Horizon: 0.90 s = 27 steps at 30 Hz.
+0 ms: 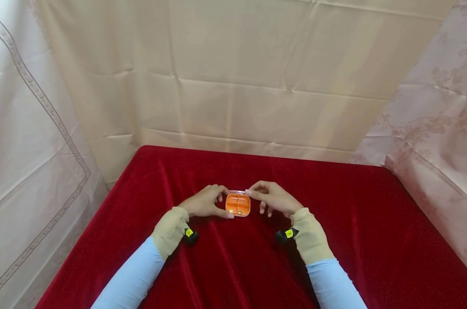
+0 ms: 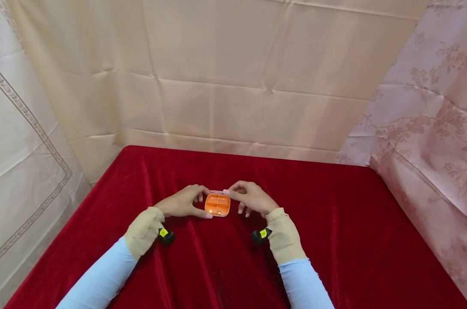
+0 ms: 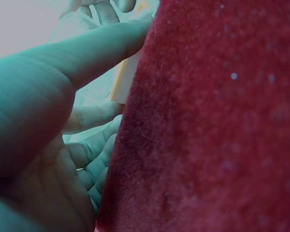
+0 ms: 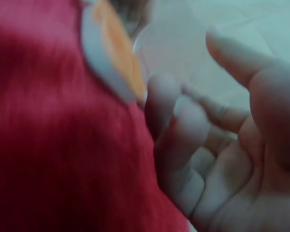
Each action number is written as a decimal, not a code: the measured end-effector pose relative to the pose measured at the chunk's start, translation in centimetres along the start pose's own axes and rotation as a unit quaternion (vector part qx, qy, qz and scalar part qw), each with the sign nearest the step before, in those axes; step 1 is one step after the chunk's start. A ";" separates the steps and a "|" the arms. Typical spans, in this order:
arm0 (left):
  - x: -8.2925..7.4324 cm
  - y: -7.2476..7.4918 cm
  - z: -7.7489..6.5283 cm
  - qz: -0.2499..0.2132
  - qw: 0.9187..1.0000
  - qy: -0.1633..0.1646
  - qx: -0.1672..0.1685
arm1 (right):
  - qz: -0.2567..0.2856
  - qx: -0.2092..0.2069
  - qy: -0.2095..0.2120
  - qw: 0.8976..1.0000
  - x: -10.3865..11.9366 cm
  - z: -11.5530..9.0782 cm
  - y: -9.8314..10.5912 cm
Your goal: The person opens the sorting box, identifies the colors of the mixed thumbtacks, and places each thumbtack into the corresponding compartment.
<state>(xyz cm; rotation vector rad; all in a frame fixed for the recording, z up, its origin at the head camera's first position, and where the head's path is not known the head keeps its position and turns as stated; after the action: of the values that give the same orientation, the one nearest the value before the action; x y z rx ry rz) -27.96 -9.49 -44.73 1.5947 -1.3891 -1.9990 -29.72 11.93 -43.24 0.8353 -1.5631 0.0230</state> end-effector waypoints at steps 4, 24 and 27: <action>0.1 0.0 0.1 0.003 1.000 -0.003 0.000 | -0.074 0.004 0.033 0.997 0.2 -0.3 0.2; -0.3 0.1 -0.2 -0.004 1.000 -0.014 0.001 | -0.243 0.030 0.138 0.960 1.2 -0.1 -1.6; -0.2 0.2 -0.2 -0.001 1.000 -0.012 -0.001 | -0.261 0.032 0.157 0.952 1.3 0.1 -2.0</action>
<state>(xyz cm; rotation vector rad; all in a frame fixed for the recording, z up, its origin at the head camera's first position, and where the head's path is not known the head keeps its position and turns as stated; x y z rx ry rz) -27.73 -9.55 -44.46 1.5768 -1.3942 -2.0271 -28.69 9.81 -43.02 1.2128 -1.0151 -0.1699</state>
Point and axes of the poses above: each hand's wrist, its own z-axis towards the middle knuckle, its own y-axis out of the back of the hand, x = y × z, the point moved 5 cm from there along z, towards the middle knuckle, and after that the axes turned 2 degrees about -z, right-handed, at the moved point
